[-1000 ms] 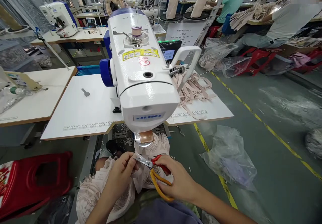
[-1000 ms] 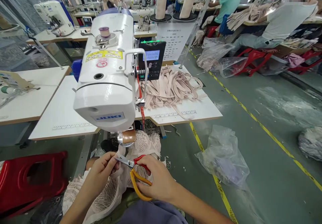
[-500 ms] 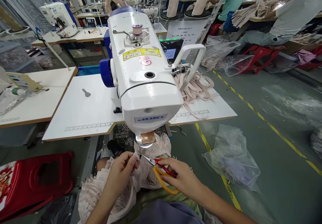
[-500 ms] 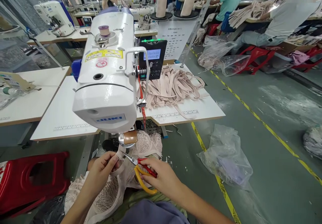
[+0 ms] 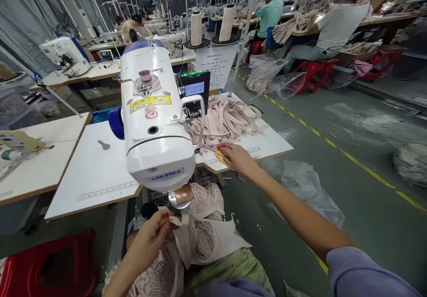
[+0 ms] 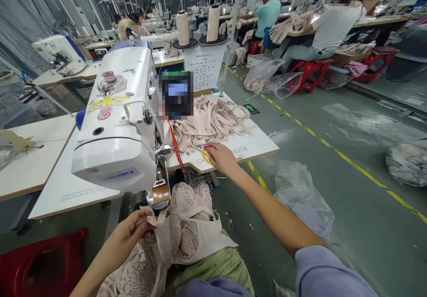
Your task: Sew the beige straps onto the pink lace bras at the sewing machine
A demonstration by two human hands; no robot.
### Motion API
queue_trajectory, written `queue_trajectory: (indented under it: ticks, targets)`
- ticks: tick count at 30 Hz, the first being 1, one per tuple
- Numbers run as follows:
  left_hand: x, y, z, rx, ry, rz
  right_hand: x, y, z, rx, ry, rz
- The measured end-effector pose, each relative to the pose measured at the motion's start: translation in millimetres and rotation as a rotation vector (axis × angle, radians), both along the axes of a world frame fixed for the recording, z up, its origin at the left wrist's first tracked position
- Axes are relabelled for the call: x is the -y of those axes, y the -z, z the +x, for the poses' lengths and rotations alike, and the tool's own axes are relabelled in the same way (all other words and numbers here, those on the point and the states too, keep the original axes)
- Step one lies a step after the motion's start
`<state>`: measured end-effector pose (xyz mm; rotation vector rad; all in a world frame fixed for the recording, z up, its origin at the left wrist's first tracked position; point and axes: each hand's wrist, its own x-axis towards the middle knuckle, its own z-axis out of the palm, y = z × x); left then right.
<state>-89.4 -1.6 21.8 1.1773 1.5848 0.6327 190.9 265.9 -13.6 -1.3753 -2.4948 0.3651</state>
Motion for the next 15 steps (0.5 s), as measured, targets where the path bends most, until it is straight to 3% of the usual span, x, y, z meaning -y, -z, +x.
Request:
queue_trajectory:
  ticks: [2, 4, 7, 9, 11, 15]
  targets:
    - [-3.3, -1.6, 0.2, -0.289, 0.063, 0.100, 16.7, -3.8, -6.3, -0.107, 0.020, 0.038]
    - [-4.5, 2.2, 6.0, -0.562, 0.075, 0.244, 56.9, -3.1, -12.0, -0.313, -0.030, -0.033]
    - [-4.3, 13.5, 25.8, -0.713, 0.101, 0.539, 129.4, 3.8, -20.1, -0.430, -0.452, -0.517]
    - [-3.7, 19.0, 43.6, -0.736, 0.142, 0.695, 166.0, 9.0, -27.1, -0.466, -0.573, -0.663]
    - [-3.8, 19.4, 61.6, -0.705, 0.156, 0.746, 186.6, 11.7, -35.5, -0.619, -0.537, -0.763]
    - [-10.0, 7.0, 90.0, -0.606, 0.050, 0.721, 192.3, 0.9, -51.9, -1.044, -0.149, -0.940]
